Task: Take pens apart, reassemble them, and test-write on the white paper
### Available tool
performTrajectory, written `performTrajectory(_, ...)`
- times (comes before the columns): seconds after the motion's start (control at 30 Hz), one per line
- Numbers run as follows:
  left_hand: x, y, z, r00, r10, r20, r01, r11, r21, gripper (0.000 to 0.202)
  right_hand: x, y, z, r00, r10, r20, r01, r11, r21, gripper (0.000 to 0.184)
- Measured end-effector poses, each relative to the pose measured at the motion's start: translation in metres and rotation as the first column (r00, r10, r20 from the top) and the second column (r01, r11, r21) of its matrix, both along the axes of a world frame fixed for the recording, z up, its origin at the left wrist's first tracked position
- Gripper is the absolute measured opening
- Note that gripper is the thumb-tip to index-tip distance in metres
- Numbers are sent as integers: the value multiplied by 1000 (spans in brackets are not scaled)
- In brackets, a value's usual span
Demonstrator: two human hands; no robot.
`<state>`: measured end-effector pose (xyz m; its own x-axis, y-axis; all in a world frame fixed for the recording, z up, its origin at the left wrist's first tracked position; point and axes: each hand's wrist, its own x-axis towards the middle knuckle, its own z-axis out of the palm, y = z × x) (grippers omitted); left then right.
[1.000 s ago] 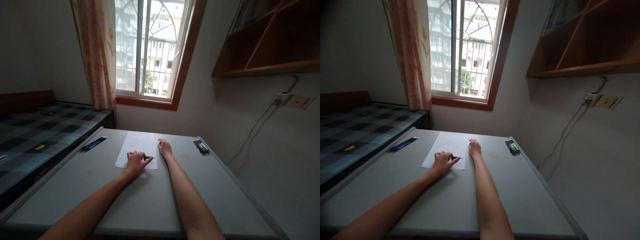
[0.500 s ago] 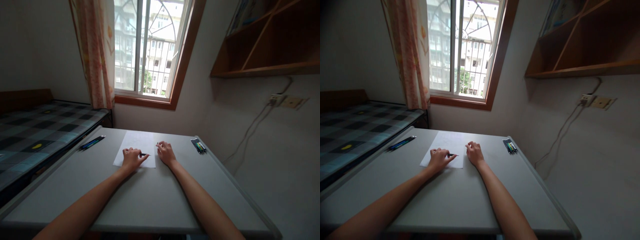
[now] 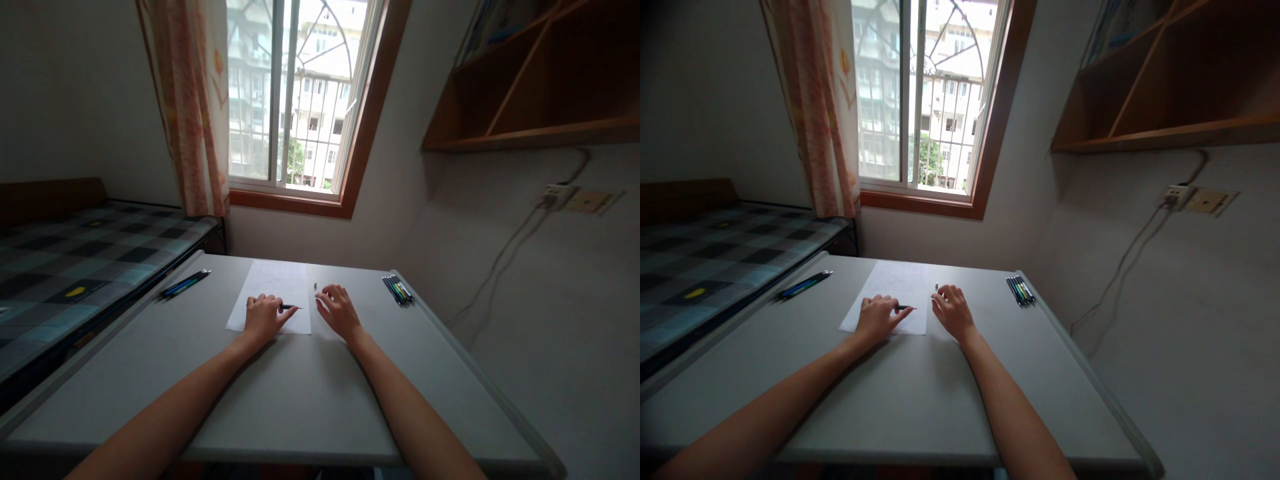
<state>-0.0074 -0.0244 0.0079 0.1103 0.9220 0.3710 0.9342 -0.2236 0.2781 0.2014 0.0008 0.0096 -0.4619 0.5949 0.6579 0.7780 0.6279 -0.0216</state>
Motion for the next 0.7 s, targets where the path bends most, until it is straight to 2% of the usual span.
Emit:
performTrajectory(0.17, 5, -2, -2, 1000, -19, 18, 19, 1000, 8, 49, -5, -8, 1, 986, 95, -138, -111, 988, -110, 17)
performTrajectory(0.33, 6, -2, -4, 999, -45, 14, 45, 999, 28, 42, -9, -10, -3, 975, 119, -188, -156, 967, -200, 19)
performTrajectory(0.5, 6, -3, -3, 998, -56, 5, 55, 998, 38, 43, -11, -10, -7, 975, 140, -173, -177, 959, -222, 20)
performTrajectory(0.7, 6, -4, -4, 997, -72, 13, 71, 996, 61, 44, -11, -5, -13, 968, 144, -207, -189, 957, -220, 13)
